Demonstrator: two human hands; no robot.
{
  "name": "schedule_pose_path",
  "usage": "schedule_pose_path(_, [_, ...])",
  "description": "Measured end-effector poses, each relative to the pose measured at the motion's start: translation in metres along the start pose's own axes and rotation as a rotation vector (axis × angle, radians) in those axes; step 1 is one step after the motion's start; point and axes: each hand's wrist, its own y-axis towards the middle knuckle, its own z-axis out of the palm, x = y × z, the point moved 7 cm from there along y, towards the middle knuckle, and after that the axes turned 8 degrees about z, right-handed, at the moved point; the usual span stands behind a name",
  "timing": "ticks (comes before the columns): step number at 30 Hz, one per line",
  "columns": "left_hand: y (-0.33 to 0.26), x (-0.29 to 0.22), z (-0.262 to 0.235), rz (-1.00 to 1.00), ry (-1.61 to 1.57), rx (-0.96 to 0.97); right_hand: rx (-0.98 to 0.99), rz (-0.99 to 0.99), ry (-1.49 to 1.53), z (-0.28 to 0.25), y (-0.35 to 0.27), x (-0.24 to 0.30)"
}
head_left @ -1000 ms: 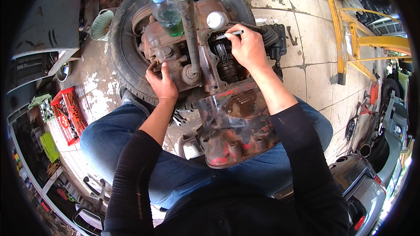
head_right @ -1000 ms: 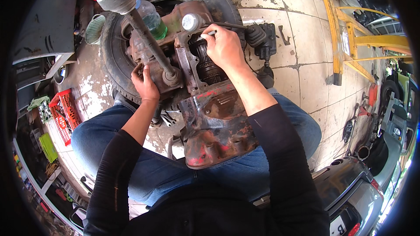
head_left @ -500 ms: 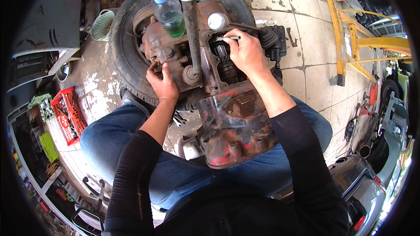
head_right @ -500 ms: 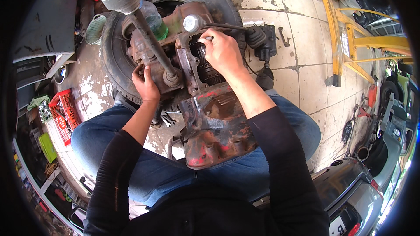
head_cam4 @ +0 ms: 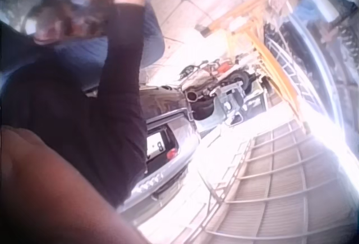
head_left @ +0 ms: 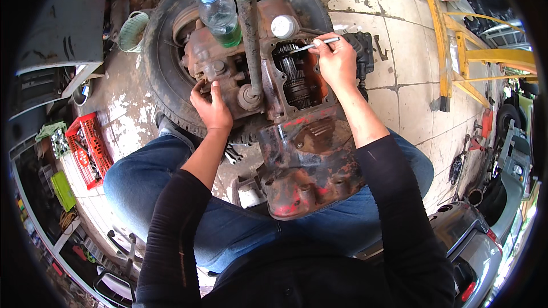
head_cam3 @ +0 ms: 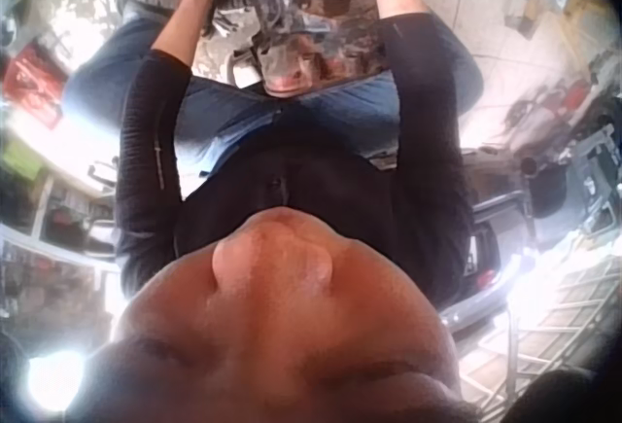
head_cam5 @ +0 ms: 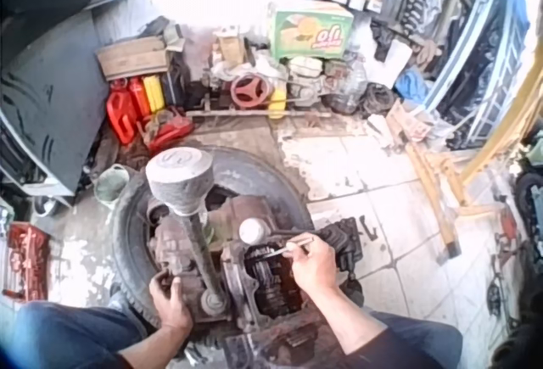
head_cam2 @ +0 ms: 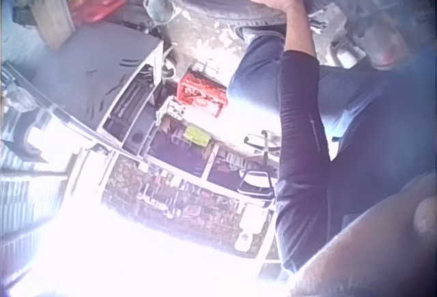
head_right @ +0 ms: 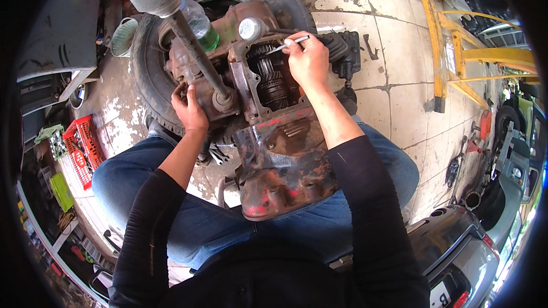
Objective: The person sits on the floor and uses a small metal tool to manipulate internal gears of a mechanical assembly resting on their lap. They repeatedly probe and adjust the gears while occasionally repositioning the assembly.
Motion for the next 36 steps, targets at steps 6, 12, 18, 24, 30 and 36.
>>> schedule_pose_path(6, [0.002, -0.002, 0.004, 0.008, -0.020, 0.012, -0.100, -0.074, -0.240, -0.016, 0.009, -0.015])
schedule_pose_path(12, [0.001, -0.001, 0.002, 0.000, 0.005, 0.017, -0.016, -0.154, -0.172, 0.005, -0.010, 0.011])
schedule_pose_path(18, [0.000, -0.017, 0.008, -0.009, -0.030, 0.016, -0.058, -0.130, -0.008, 0.005, -0.007, -0.003])
schedule_pose_path(24, [0.000, -0.017, 0.002, 0.010, 0.030, -0.017, -0.027, -0.110, -0.106, 0.003, -0.005, 0.004])
schedule_pose_path(30, [-0.001, -0.018, 0.003, 0.010, 0.025, -0.016, -0.044, -0.041, 0.007, 0.009, -0.008, -0.004])
schedule_pose_path(36, [0.000, -0.006, 0.002, 0.028, 0.028, -0.019, -0.044, -0.064, -0.064, 0.001, -0.003, -0.003])
